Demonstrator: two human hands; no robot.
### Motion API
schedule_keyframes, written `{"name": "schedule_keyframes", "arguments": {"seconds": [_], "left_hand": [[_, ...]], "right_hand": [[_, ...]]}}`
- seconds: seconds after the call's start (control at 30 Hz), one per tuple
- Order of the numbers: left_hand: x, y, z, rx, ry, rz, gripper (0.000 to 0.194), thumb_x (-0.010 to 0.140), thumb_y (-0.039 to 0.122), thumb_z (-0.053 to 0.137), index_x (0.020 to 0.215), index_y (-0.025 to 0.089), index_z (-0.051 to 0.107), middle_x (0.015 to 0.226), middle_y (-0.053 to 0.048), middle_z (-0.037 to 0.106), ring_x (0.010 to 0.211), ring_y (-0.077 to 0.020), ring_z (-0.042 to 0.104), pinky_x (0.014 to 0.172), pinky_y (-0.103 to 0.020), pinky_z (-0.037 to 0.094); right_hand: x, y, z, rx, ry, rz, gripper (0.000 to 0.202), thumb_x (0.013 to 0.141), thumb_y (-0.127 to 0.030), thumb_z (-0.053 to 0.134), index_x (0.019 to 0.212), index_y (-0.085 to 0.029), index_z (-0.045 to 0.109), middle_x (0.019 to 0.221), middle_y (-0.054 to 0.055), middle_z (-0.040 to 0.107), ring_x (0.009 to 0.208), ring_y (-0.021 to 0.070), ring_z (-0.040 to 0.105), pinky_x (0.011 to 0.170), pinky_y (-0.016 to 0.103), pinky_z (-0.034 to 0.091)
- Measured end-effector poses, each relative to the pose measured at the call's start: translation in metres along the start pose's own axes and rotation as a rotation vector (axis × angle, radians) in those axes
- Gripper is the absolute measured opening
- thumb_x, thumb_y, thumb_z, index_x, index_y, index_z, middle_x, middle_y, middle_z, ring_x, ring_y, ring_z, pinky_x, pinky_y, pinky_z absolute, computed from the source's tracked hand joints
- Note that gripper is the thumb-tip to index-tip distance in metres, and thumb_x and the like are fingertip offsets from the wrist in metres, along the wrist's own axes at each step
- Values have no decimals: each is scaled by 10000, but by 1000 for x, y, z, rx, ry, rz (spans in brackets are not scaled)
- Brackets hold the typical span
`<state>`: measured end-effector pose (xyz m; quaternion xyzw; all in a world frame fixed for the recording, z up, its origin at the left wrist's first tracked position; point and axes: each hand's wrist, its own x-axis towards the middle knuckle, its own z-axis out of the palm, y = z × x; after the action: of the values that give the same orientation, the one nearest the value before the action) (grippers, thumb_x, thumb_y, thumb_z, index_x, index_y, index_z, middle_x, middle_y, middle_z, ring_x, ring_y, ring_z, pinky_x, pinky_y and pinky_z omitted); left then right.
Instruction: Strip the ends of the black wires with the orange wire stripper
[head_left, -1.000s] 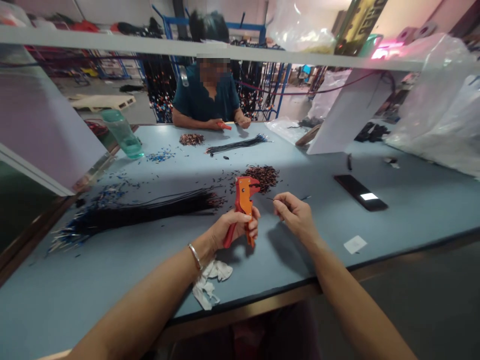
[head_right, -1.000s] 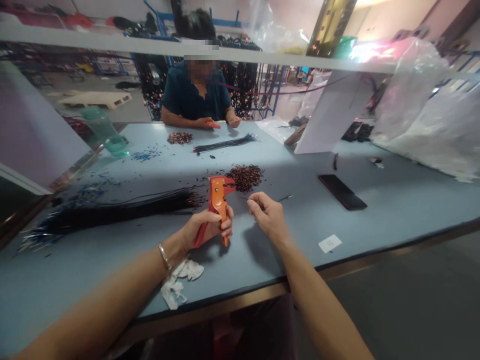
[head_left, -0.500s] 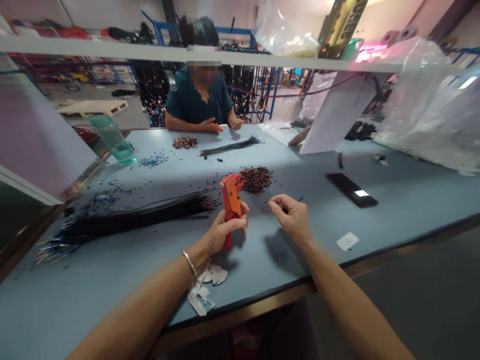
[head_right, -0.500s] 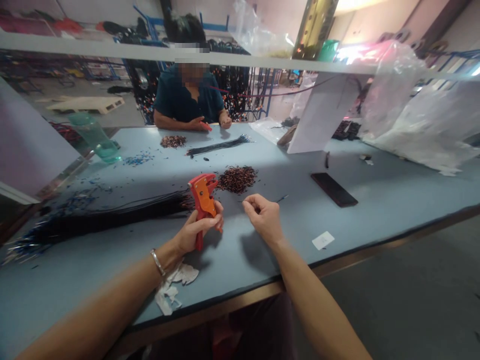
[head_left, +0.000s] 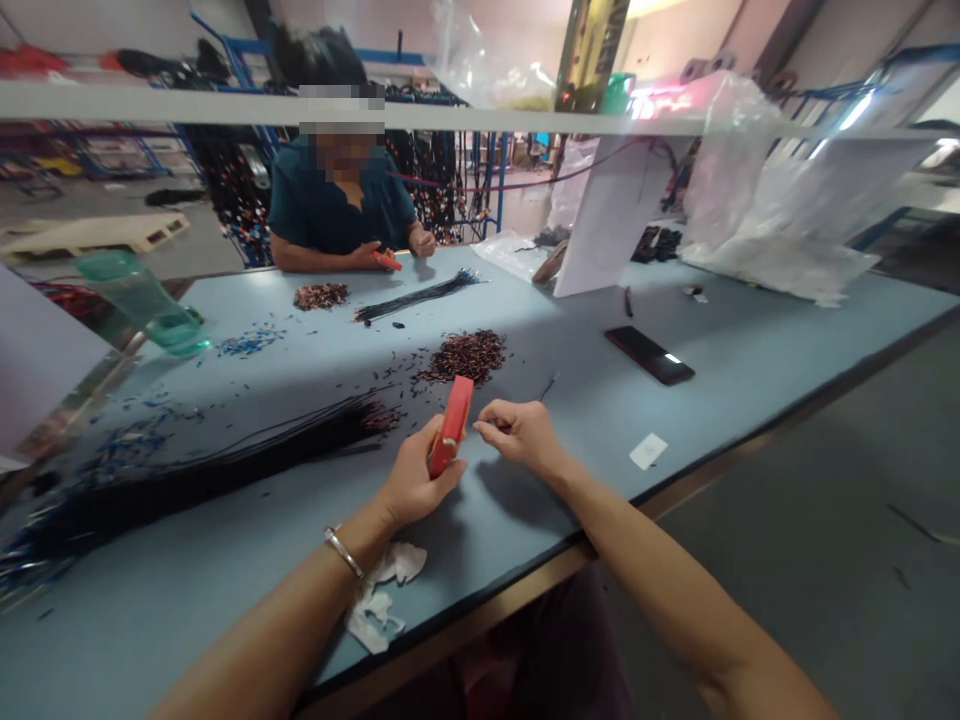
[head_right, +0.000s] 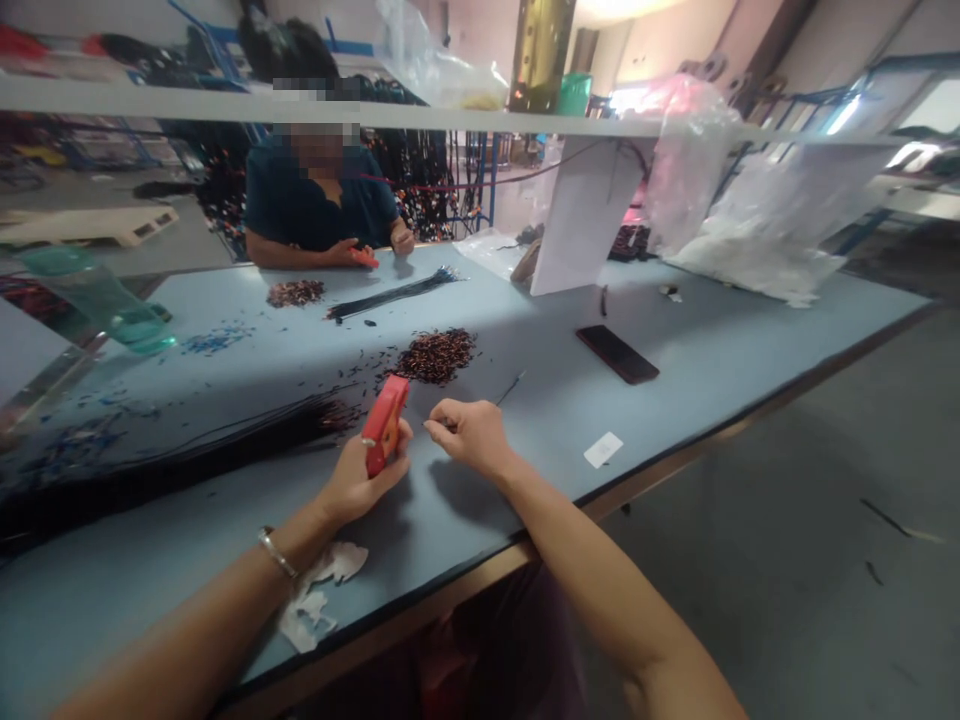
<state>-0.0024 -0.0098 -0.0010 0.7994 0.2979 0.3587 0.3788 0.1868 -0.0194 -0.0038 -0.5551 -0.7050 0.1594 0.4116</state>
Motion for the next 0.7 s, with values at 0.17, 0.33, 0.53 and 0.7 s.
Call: {"name": "schedule_keyframes", "arguments": {"seconds": [0.17, 0.33, 0.53, 0.7], "left_hand": [[0, 6, 4, 135, -57, 69, 162, 734, 265, 551, 861, 176, 504, 722, 22, 499, 618, -113, 423, 604, -241, 363], [0, 4, 7, 236, 61, 112, 182, 660, 217, 524, 837, 183, 500, 743, 3, 515, 645, -130, 445, 628, -255, 375], [2, 1, 9, 357, 186, 34, 246, 635, 173, 534, 880, 178, 525, 772, -13, 526, 679, -151, 462, 658, -275, 373], [1, 4, 6, 160, 135, -64, 202, 664, 212, 565, 856, 178, 514, 727, 22, 469, 628, -119, 384, 622, -258, 328]], "right_hand": [[-1, -1, 0, 44, 8, 25, 150, 708, -230, 557, 570, -172, 552, 503, -51, 435, 488, 69, 358, 505, 199, 270], [0, -3, -9, 341, 68, 111, 179, 757, -316, 573, 659, -167, 583, 525, -51, 420, 504, 78, 336, 501, 211, 279], [2, 9, -12, 639, 145, 189, 227, 802, -386, 600, 709, -183, 560, 598, -49, 409, 542, 85, 326, 512, 219, 277], [1, 9, -12, 677, 114, 166, 182, 831, -355, 589, 760, -188, 575, 626, -44, 451, 554, 86, 356, 524, 218, 298]]}}
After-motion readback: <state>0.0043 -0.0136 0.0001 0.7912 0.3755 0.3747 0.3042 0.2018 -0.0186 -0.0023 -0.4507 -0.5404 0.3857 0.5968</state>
